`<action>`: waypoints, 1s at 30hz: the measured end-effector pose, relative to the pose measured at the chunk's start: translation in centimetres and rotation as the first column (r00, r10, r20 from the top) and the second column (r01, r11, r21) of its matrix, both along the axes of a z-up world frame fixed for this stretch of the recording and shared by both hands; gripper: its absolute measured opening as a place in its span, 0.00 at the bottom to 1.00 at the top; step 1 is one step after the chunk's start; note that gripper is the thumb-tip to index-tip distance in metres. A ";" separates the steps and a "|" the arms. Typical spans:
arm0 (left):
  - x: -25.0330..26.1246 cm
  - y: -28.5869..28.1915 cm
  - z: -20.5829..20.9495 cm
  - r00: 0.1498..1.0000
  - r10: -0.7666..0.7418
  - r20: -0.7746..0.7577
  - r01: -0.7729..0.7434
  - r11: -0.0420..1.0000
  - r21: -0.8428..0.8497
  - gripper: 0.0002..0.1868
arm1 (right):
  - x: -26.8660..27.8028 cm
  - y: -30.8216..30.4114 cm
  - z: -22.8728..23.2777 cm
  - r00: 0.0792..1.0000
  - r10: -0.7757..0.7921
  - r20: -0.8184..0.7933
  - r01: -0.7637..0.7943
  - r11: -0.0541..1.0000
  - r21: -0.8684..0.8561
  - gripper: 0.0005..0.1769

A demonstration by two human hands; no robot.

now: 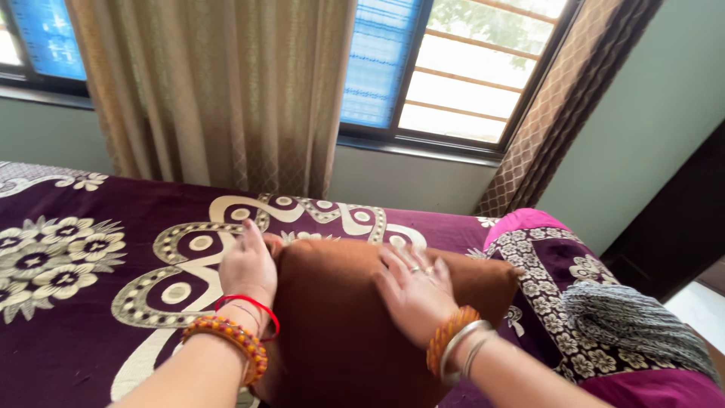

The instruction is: The person repeatedly pats, squeezes, and turns a brown pillow on a purple bedspread, then moves it to a sofa and places it with other pillows. The person uses only their hands to manipulate the pillow throughout.

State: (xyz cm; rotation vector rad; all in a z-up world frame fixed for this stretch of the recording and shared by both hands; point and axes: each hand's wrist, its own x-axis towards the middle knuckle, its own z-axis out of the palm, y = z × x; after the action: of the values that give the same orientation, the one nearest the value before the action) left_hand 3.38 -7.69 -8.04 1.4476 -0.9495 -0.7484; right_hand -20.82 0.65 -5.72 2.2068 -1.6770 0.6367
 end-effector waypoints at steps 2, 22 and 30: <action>-0.7 1.6 1.3 0.990 0.059 0.125 -0.050 0.996 -0.070 0.27 | 0.3 0.2 -1.0 1.000 -0.016 0.006 0.015 0.993 0.116 0.33; -7.9 3.2 3.2 0.212 -0.224 0.951 0.475 0.874 0.100 0.16 | -0.9 1.6 0.6 0.971 0.236 -0.045 -0.239 0.967 -0.092 0.22; -0.1 1.3 2.1 0.597 0.363 0.715 -0.064 0.910 -0.409 0.15 | -9.9 -1.8 -2.0 0.846 -0.236 0.479 0.392 0.883 -0.258 0.30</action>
State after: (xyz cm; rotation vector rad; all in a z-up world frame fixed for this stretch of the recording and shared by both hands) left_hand 3.29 -6.43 -5.91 1.5360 -1.4375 0.3136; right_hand -30.73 -1.18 -7.76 1.5595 -1.8980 1.2921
